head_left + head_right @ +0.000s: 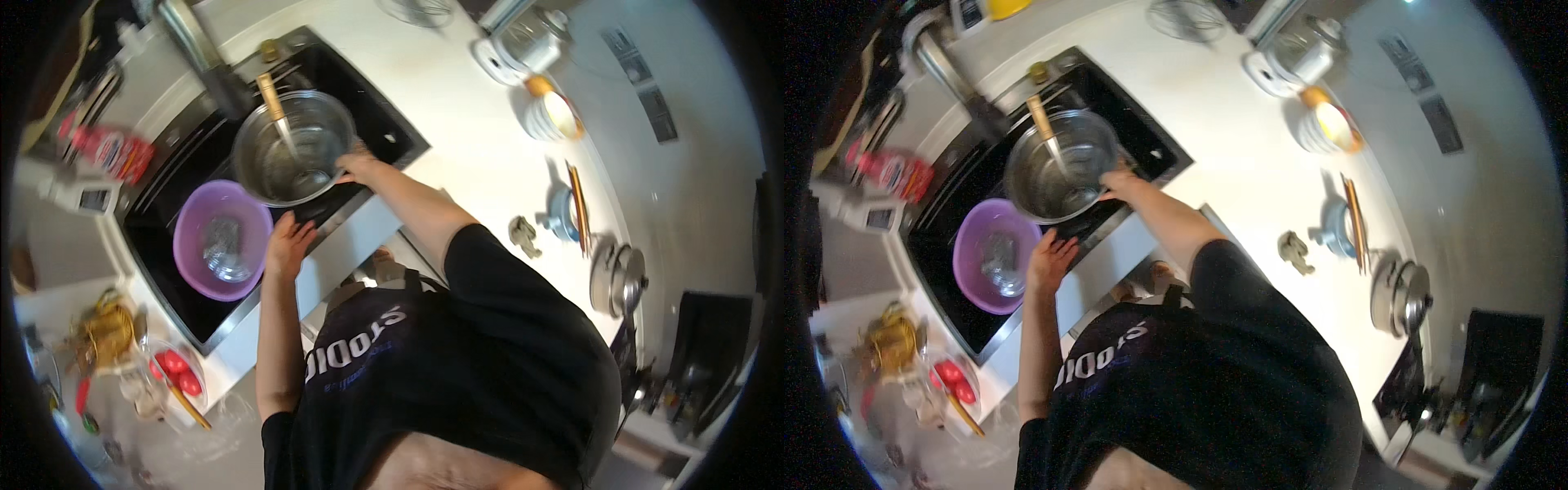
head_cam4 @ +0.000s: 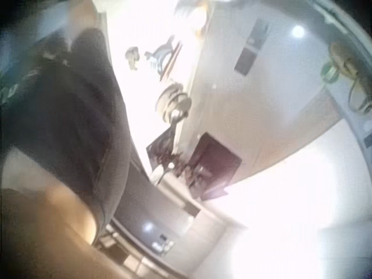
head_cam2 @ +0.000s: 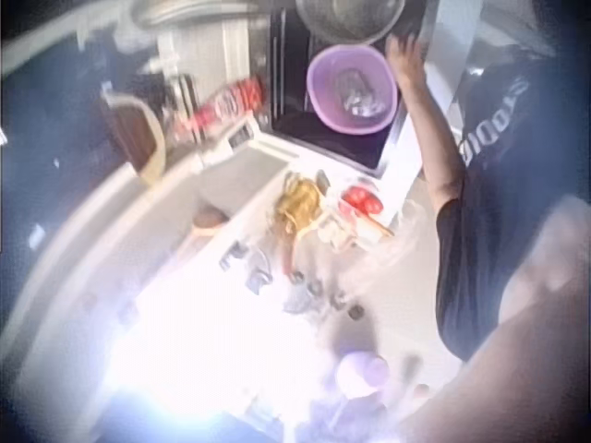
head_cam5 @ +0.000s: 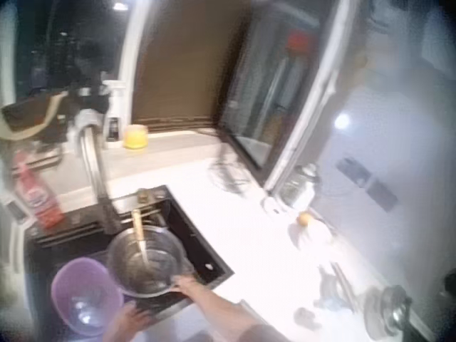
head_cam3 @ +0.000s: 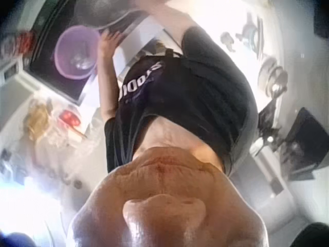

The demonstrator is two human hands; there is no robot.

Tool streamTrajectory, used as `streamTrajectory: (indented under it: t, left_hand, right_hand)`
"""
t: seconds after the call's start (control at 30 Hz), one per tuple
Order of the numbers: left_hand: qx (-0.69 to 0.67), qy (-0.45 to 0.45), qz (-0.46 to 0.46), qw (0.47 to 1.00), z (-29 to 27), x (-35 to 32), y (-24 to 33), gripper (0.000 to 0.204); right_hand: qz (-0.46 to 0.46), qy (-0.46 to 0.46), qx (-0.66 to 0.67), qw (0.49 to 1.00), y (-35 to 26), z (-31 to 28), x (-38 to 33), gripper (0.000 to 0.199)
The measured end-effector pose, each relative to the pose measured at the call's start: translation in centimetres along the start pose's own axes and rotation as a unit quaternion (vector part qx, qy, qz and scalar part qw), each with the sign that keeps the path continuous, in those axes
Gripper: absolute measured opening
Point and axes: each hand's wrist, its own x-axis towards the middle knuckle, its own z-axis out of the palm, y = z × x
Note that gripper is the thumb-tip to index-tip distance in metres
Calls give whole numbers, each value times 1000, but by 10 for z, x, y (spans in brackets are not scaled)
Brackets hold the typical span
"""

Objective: The person scrubs a frying pan with a sponge under running water, rinses it, and places it on the stove. They then wash chopsticks and a bowl in the sink using soap and water.

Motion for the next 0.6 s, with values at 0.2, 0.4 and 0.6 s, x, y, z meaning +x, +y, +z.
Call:
streamTrajectory:
  t: [0.2,0.4,0.6]
  left_hand:
    - [-26,-60,-27,997,-7,33,-5,36]
    - [-3,3,50,999,-18,13,-1,47]
    - [60,-55,68,994,-22,-33,7,46]
  right_hand:
    - [-125,-65,-261,955,-9,-40,16,54]
    - [-135,-13,-199,971,-64,-78,-74,77]
    - [-192,242,293,905,-68,-318,-108,77]
